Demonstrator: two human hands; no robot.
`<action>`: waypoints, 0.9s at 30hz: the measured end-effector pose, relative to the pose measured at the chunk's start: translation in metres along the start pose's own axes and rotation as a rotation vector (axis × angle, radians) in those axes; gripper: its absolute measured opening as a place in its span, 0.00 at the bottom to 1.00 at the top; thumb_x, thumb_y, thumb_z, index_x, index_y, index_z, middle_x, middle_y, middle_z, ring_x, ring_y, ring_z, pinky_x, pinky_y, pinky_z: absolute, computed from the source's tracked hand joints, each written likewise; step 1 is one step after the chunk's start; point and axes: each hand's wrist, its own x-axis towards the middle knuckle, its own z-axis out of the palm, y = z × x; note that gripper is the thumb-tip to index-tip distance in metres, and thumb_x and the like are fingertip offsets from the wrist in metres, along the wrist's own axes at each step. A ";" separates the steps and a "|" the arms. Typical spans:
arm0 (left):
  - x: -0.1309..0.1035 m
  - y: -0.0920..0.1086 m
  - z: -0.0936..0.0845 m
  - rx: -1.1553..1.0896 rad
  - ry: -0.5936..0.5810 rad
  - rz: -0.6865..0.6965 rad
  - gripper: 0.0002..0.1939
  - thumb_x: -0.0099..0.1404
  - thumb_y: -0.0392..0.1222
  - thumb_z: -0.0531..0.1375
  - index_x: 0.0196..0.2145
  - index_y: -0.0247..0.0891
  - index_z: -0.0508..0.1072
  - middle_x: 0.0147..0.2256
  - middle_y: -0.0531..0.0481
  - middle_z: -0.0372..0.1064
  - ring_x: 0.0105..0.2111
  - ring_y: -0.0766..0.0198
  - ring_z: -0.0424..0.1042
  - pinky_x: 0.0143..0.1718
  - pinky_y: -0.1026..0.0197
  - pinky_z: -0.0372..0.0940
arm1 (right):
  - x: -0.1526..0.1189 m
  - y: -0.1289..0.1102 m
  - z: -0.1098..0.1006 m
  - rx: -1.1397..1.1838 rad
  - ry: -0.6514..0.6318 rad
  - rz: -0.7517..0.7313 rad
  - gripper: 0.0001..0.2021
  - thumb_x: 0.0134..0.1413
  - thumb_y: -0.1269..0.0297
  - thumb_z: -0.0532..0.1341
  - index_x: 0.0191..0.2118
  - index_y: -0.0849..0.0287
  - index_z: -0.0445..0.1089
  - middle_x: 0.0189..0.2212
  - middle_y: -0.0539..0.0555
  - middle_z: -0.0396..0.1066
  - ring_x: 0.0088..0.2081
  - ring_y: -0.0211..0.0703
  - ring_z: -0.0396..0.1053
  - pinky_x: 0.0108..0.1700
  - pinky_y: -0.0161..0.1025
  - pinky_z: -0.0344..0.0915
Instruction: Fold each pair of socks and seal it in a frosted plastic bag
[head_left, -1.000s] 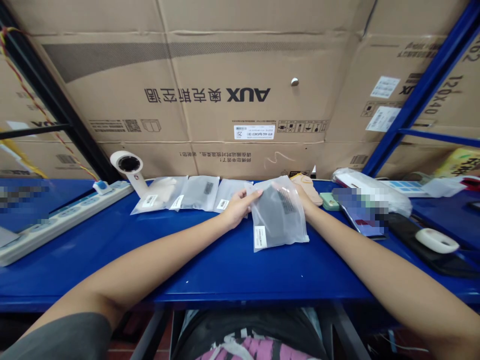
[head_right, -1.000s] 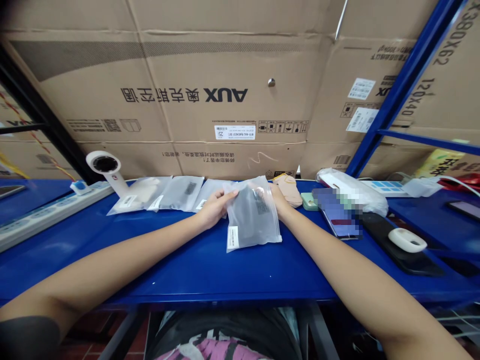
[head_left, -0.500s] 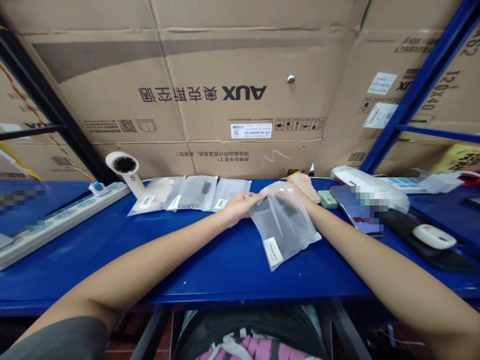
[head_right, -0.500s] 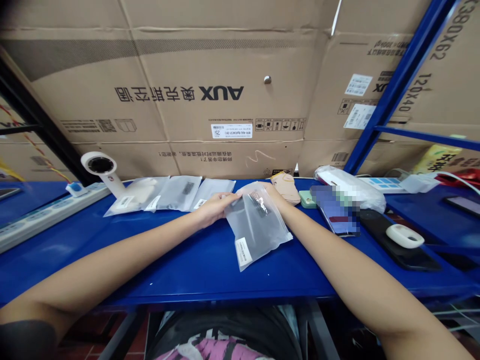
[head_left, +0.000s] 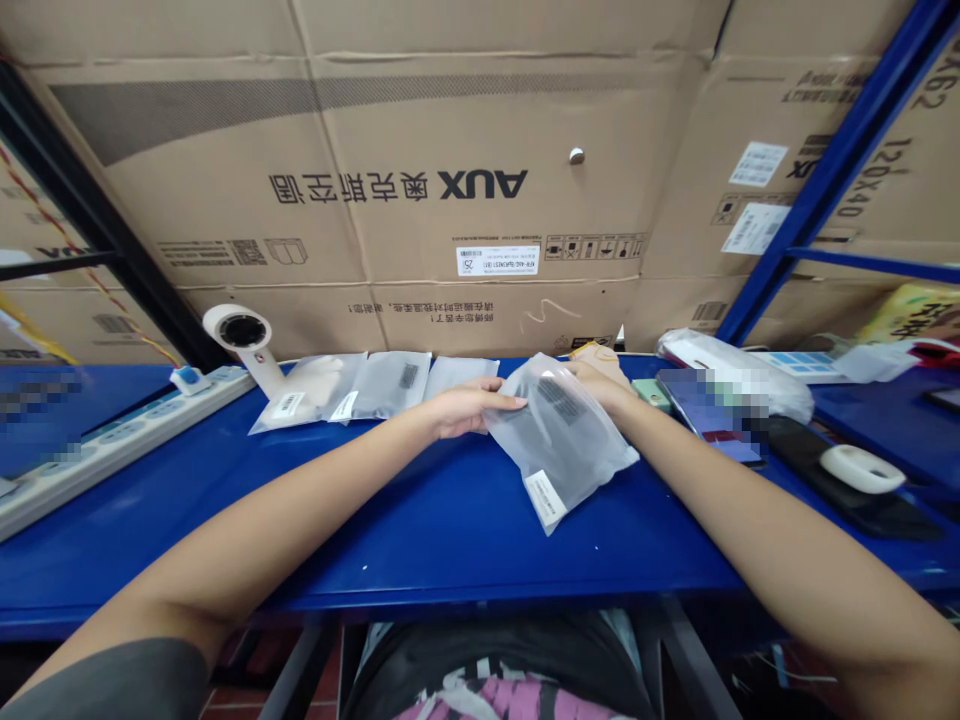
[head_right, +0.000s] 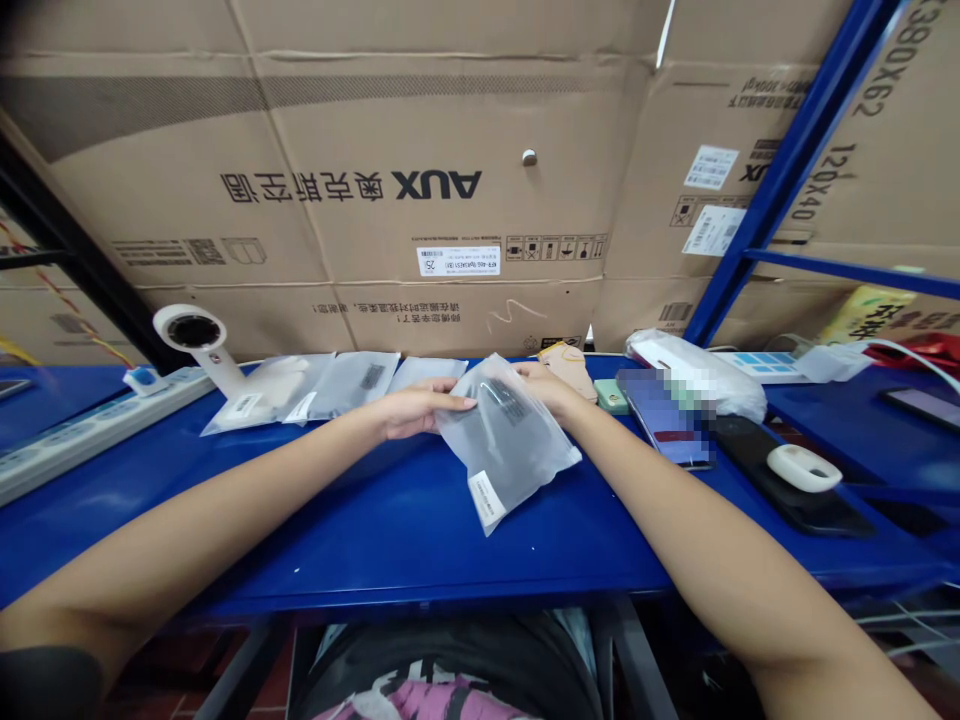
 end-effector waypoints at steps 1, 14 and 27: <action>0.000 0.003 -0.002 -0.027 0.009 0.024 0.21 0.52 0.39 0.73 0.43 0.35 0.76 0.40 0.43 0.77 0.35 0.62 0.76 0.38 0.59 0.70 | -0.002 -0.004 -0.004 0.020 0.017 0.006 0.12 0.43 0.55 0.72 0.28 0.58 0.74 0.24 0.52 0.75 0.27 0.43 0.71 0.29 0.36 0.68; 0.010 -0.002 -0.027 -0.324 0.209 0.184 0.08 0.53 0.34 0.68 0.34 0.34 0.78 0.34 0.44 0.77 0.36 0.58 0.76 0.46 0.57 0.69 | 0.000 -0.002 -0.005 0.251 -0.014 -0.078 0.16 0.46 0.53 0.70 0.39 0.57 0.75 0.34 0.56 0.79 0.40 0.49 0.76 0.46 0.42 0.72; 0.014 -0.012 -0.017 -0.278 0.292 0.411 0.19 0.53 0.43 0.72 0.42 0.35 0.79 0.43 0.42 0.78 0.41 0.56 0.77 0.49 0.54 0.70 | -0.009 -0.008 0.002 0.229 -0.008 -0.133 0.13 0.39 0.61 0.72 0.34 0.58 0.78 0.35 0.54 0.80 0.40 0.49 0.77 0.45 0.41 0.72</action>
